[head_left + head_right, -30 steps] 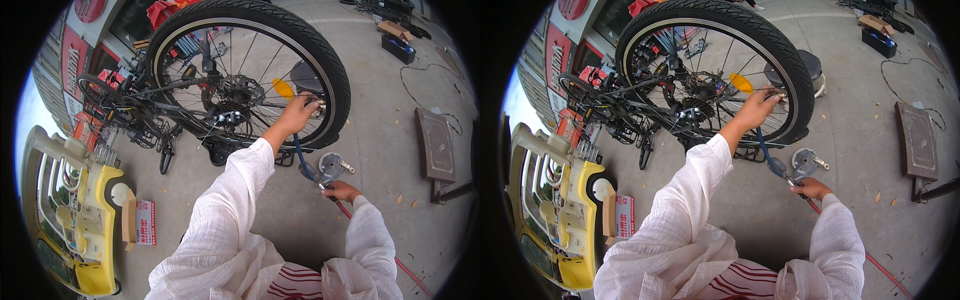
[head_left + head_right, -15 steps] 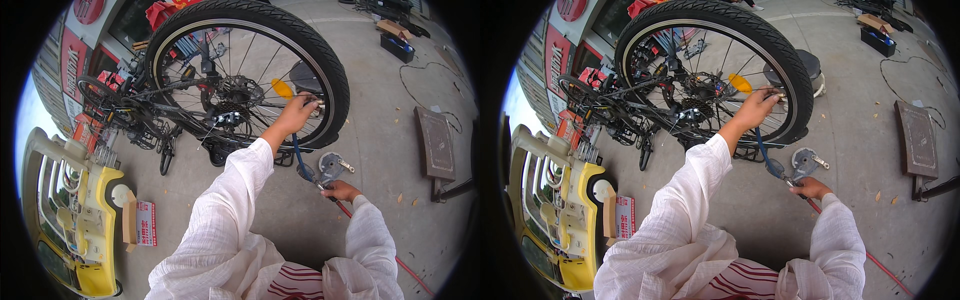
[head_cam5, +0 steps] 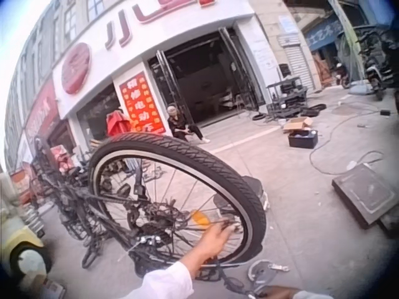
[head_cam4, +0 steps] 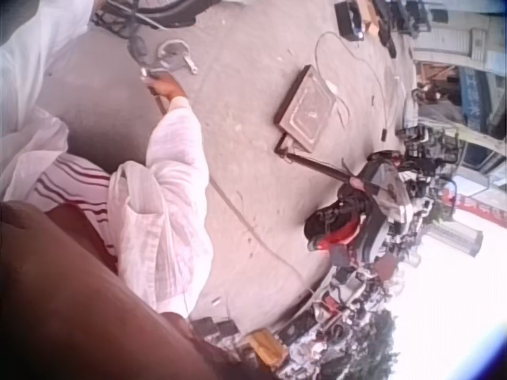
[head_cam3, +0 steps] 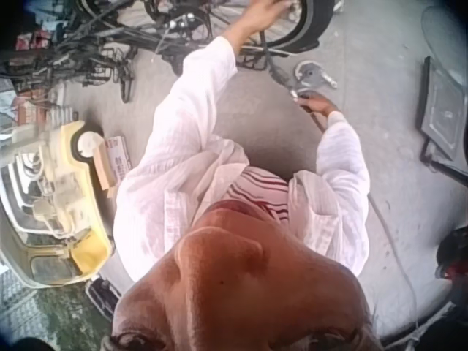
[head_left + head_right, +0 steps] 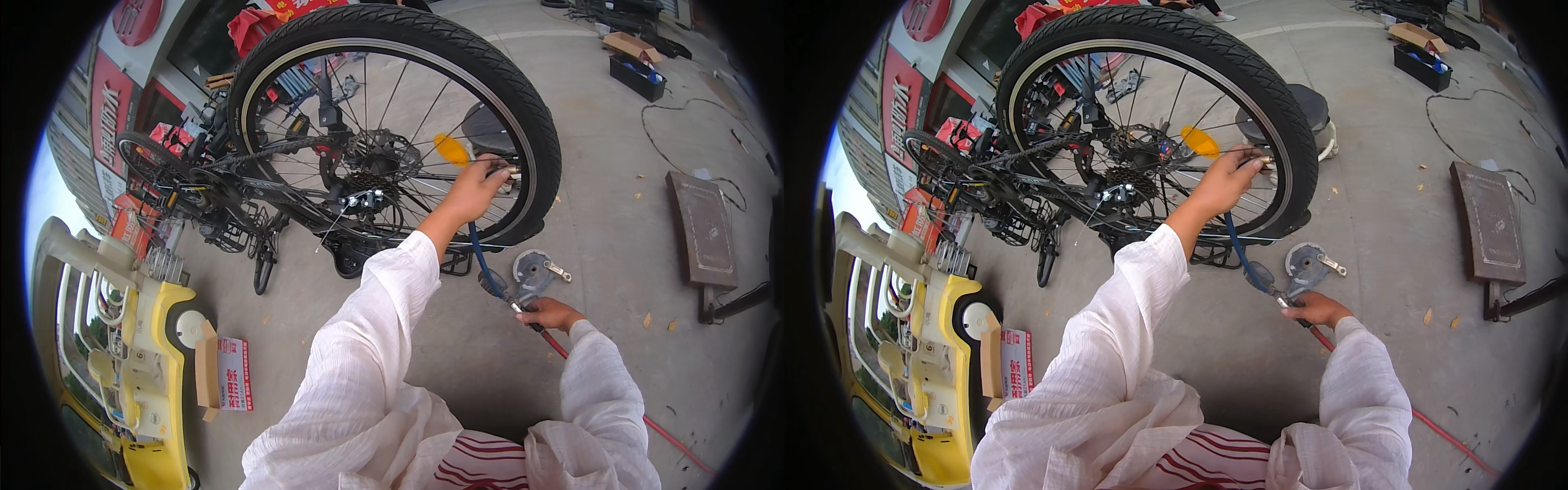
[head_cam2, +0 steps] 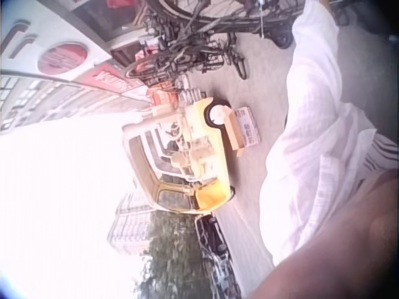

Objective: The person removes a bicycle tire from the rim, inspects the inner tube, and reattaches the tire. They then connect an air hose to the valve and inflate the tire.

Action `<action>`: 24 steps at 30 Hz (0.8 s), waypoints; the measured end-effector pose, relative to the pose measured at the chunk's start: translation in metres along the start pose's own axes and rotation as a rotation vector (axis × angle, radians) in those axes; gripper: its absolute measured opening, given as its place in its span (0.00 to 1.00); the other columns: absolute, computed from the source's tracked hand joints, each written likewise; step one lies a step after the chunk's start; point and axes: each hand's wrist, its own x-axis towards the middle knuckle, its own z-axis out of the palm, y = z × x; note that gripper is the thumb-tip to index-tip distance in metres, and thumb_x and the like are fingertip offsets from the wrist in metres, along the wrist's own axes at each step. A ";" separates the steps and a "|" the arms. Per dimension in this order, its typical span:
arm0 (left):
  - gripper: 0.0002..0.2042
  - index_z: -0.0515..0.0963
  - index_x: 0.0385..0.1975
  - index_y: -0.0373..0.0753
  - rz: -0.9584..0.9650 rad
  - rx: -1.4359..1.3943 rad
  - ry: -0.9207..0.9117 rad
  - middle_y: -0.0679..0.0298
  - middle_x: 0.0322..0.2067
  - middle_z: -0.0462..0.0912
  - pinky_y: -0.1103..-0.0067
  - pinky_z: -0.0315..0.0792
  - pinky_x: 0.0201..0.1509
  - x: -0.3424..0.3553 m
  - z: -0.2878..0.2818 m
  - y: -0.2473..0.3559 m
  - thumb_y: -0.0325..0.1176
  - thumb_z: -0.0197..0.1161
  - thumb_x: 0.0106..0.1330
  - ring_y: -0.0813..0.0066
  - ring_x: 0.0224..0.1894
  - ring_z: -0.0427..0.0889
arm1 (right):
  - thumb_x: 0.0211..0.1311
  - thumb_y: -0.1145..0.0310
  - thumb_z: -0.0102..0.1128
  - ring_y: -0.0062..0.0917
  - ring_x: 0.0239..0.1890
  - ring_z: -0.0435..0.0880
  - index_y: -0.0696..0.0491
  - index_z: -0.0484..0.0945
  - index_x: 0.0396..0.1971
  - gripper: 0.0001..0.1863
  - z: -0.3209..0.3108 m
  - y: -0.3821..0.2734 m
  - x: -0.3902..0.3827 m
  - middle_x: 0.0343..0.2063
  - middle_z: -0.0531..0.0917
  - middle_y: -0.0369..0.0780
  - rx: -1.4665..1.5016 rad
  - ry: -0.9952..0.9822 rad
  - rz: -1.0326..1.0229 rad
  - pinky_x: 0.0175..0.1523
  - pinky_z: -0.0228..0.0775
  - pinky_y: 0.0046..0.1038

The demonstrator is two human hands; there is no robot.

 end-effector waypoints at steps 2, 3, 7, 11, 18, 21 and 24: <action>0.16 0.71 0.52 0.30 -0.009 -0.009 -0.002 0.66 0.36 0.79 0.86 0.65 0.29 0.000 -0.001 0.001 0.34 0.54 0.71 0.85 0.25 0.66 | 0.57 0.33 0.56 0.26 0.39 0.77 0.58 0.81 0.43 0.38 0.000 -0.014 -0.011 0.34 0.81 0.40 -0.082 -0.012 0.073 0.47 0.68 0.30; 0.16 0.71 0.52 0.30 -0.025 -0.034 -0.018 0.66 0.36 0.80 0.86 0.65 0.29 0.002 0.000 0.002 0.34 0.54 0.71 0.85 0.26 0.66 | 0.55 0.27 0.51 0.32 0.44 0.79 0.59 0.79 0.47 0.45 -0.004 -0.009 -0.010 0.38 0.82 0.44 -0.152 0.028 0.054 0.50 0.68 0.34; 0.17 0.70 0.54 0.31 -0.050 -0.103 -0.031 0.65 0.38 0.81 0.86 0.65 0.29 0.002 0.003 0.001 0.35 0.54 0.72 0.86 0.26 0.67 | 0.65 0.41 0.52 0.45 0.47 0.80 0.64 0.76 0.48 0.35 -0.066 -0.068 -0.045 0.45 0.81 0.54 -0.038 0.780 -0.136 0.52 0.72 0.37; 0.14 0.70 0.52 0.33 -0.098 -0.120 -0.026 0.65 0.37 0.81 0.86 0.64 0.29 -0.001 -0.006 -0.008 0.33 0.54 0.72 0.86 0.27 0.68 | 0.63 0.59 0.62 0.37 0.51 0.80 0.61 0.69 0.58 0.29 -0.103 -0.200 -0.087 0.51 0.77 0.52 0.082 1.264 -0.798 0.51 0.73 0.33; 0.15 0.72 0.50 0.31 -0.016 -0.026 -0.013 0.59 0.38 0.82 0.79 0.69 0.39 0.004 0.003 -0.002 0.34 0.55 0.70 0.74 0.34 0.75 | 0.59 0.64 0.66 0.31 0.40 0.83 0.63 0.73 0.52 0.25 -0.130 -0.263 -0.107 0.38 0.84 0.48 -0.022 1.026 -0.783 0.48 0.73 0.28; 0.15 0.73 0.49 0.31 -0.030 0.002 -0.001 0.51 0.38 0.84 0.72 0.72 0.50 0.004 0.001 -0.010 0.35 0.56 0.69 0.57 0.43 0.83 | 0.59 0.65 0.67 0.25 0.37 0.81 0.63 0.74 0.49 0.23 -0.128 -0.259 -0.096 0.37 0.84 0.47 -0.104 1.132 -0.791 0.45 0.73 0.26; 0.15 0.73 0.48 0.31 0.067 0.004 0.029 0.51 0.36 0.84 0.71 0.72 0.48 0.004 0.001 -0.017 0.35 0.57 0.69 0.56 0.42 0.83 | 0.59 0.65 0.67 0.23 0.36 0.80 0.63 0.74 0.48 0.22 -0.127 -0.257 -0.091 0.36 0.84 0.46 -0.058 1.139 -0.763 0.43 0.72 0.25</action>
